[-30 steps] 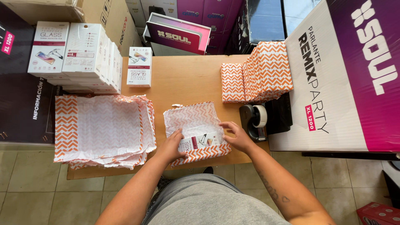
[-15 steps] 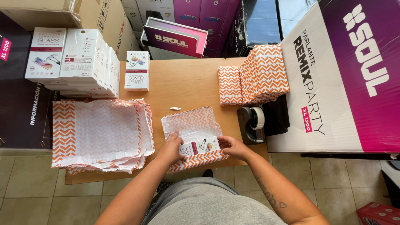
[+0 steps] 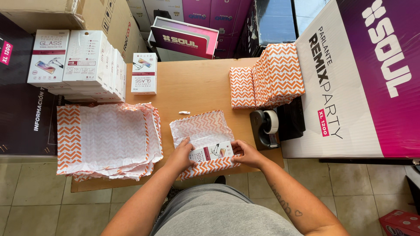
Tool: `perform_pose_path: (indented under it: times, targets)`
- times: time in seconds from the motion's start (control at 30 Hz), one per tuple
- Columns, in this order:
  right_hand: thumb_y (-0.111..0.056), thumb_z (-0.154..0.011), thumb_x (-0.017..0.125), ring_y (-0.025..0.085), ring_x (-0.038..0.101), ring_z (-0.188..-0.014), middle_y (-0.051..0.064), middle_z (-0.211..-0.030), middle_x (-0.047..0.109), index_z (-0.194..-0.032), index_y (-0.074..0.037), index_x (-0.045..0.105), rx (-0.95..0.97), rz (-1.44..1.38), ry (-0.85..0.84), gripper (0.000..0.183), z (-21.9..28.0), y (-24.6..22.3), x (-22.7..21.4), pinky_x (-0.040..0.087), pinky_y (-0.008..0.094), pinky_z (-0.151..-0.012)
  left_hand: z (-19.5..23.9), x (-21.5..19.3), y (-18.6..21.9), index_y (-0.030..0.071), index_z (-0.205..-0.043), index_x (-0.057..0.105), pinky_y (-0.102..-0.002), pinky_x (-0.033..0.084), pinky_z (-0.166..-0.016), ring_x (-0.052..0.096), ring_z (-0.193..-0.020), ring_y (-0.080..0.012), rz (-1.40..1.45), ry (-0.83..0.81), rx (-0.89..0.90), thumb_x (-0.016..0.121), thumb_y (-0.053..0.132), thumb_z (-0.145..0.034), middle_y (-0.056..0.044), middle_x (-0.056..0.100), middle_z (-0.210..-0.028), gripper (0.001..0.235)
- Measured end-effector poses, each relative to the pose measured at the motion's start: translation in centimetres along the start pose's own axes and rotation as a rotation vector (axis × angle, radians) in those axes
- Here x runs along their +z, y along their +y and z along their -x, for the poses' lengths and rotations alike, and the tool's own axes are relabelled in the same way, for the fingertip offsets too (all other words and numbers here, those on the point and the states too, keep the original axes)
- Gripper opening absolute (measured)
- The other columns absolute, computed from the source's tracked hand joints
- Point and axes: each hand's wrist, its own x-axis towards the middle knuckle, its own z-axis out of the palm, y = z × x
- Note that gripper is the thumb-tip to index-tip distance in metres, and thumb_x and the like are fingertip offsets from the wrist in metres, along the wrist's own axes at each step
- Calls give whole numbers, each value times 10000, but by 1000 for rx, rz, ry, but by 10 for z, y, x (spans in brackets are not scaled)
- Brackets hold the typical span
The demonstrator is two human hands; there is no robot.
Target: The person wraps two small boxed items in decorative paper by hand, securing the paper with tape from a dispenser and folding the ends down.
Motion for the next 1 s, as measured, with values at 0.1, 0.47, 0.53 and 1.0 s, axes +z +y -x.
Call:
perform_pose_path:
  times: [0.1,0.47,0.53,1.0]
  targets:
    - [-7,-809,991,179,744,-1184,80,-1282,707,-1518,-57,699,-11,33,24,769,-9,7,0,638,312,-1070,-2,-4,0,115,-1360,714,-497,396,-1391,355,-1713,-416,-14,0,-6,1057,224,-776,-200,338,-1870,686]
    - [-134,-778,1048,175,783,-1100,87,-1183,779,-1449,-85,736,21,42,162,742,-4,1,15,632,334,-1007,3,-6,-7,131,-1384,698,-479,422,-1374,397,-1697,-397,-70,-12,85,1027,185,-809,-181,413,-1835,665]
    - [-149,-757,1068,175,784,-1088,82,-1169,781,-1443,-90,743,16,67,184,761,0,-9,18,634,333,-1002,1,-6,-8,131,-1378,700,-476,419,-1374,403,-1695,-394,-84,-5,98,1031,196,-803,-179,426,-1828,667]
    - [-160,-711,1075,173,789,-1050,77,-1125,801,-1362,-90,771,46,108,251,722,-5,-7,28,635,336,-981,3,2,35,169,-1486,620,-651,317,-1368,306,-1716,-509,-233,-11,-10,1008,470,-823,-280,376,-1799,825]
